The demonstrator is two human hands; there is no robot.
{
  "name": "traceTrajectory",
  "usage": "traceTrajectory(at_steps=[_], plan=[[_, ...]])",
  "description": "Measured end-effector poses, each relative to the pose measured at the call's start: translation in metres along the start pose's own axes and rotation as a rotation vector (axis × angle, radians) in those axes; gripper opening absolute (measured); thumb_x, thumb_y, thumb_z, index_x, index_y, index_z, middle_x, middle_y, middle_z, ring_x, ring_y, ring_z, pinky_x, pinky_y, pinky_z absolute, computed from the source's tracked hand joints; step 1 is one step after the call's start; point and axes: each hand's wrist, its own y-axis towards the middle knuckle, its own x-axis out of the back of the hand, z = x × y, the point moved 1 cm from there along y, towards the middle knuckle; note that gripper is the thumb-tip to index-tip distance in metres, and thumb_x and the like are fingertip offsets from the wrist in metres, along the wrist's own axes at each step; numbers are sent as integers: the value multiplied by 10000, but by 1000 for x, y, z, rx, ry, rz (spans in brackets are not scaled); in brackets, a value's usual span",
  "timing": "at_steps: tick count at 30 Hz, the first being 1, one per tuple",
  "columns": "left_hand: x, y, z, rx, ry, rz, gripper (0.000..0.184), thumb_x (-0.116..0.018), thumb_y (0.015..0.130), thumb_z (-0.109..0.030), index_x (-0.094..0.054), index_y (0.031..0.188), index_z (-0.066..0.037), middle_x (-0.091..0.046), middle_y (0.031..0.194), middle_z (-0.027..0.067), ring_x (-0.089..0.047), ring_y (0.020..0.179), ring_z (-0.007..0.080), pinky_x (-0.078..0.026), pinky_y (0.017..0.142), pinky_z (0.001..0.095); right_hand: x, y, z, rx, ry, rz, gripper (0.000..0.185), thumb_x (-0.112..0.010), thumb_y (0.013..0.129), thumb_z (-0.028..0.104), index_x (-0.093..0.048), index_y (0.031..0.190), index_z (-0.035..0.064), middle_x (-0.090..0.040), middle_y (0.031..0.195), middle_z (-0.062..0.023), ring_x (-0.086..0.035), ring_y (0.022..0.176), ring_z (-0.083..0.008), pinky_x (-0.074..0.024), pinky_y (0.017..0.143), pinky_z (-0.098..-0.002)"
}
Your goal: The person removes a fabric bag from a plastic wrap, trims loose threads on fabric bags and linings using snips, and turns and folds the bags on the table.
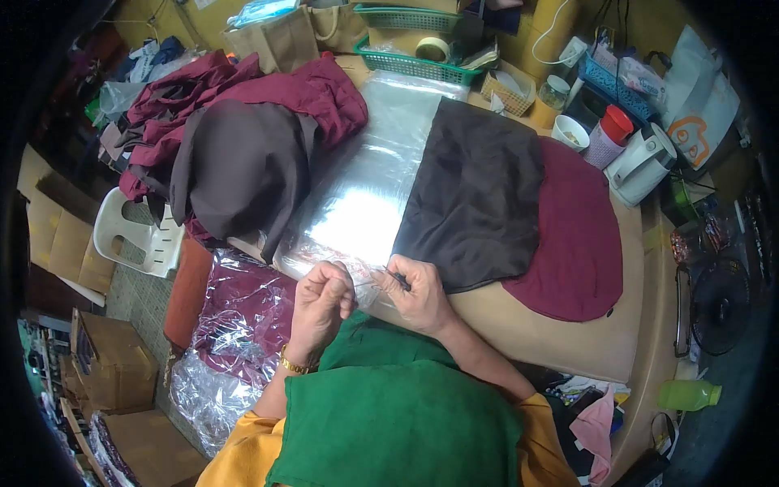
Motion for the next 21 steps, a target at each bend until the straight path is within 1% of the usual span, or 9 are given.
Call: traceTrajectory(at_steps=[4, 8, 10, 14, 15, 16, 17, 19, 21], plan=[[-1, 5, 3, 6, -275, -102, 159, -621, 927, -6, -624, 1086, 3, -600, 827, 28, -558, 684, 82, -484, 641, 199, -6, 1, 0, -167, 494, 164, 308, -619, 969, 236, -554, 764, 16, -508, 643, 46, -442, 615, -51, -375, 551, -245], [2, 4, 6, -40, 278, -149, 311, -690, 857, 19, -649, 1164, -9, -631, 935, 58, -592, 826, 114, -495, 716, 241, -6, -5, -6, -349, 817, 356, 304, -616, 972, 281, -588, 819, 20, -568, 755, 47, -491, 741, -40, -424, 650, -234], [-9, 0, 0, -230, 870, 59, 339, -740, 806, 5, -695, 1140, -28, -641, 882, 28, -597, 788, 104, -487, 717, 221, -7, -1, 4, -227, 506, 204, 312, -625, 962, 313, -624, 891, 10, -586, 847, 13, -517, 824, -48, -451, 717, -248], [-2, -3, 18, -460, 884, -114, 301, -768, 768, -4, -734, 1062, -55, -621, 758, 28, -567, 713, 102, -462, 642, 220, -1, 0, -8, -226, 337, 243, 300, -631, 959, 293, -651, 996, -5, -607, 899, -10, -547, 861, -63, -470, 726, -270], [0, -3, 9, -406, 962, -148, 94, -737, 824, -35, -721, 913, -8, -591, 704, 16, -536, 670, 80, -440, 600, 213, 0, 1, -5, -160, 329, 174, 285, -644, 949, 275, -643, 985, -8, -608, 878, -7, -555, 830, -64, -456, 707, -240], [5, -5, 8, -406, 963, -148, 94, -737, 824, -35, -721, 913, -8, -591, 704, 16, -536, 670, 80, -440, 600, 213, 1, 2, 0, -94, 321, 102, 272, -658, 940, 258, -635, 975, -11, -609, 857, -4, -563, 799, -65, -443, 687, -210], [11, -7, 8, -286, 764, -225, 68, -699, 871, -61, -682, 846, -1, -579, 697, 7, -521, 659, 69, -426, 592, 209, 6, 3, 2, -160, 352, 55, 210, -696, 906, 178, -669, 1007, -4, -655, 933, -53, -609, 890, -99, -493, 741, -284], [14, -7, 6, -165, 529, -333, 329, -584, 988, -163, -526, 694, -27, -511, 673, -21, -444, 622, 43, -370, 559, 211, 22, 4, -4, -137, 115, 28, 216, -712, 886, 164, -663, 1014, -3, -649, 971, -69, -614, 896, -113, -495, 747, -286], [34, -11, 9, -129, 507, -323, 346, -571, 997, -182, -496, 691, -41, -480, 669, -28, -406, 608, 43, -347, 546, 217, 35, 3, -12, -140, -154, 10, 257, -746, 826, 136, -656, 1035, 17, -636, 1011, -102, -642, 892, -193, -504, 757, -312]])
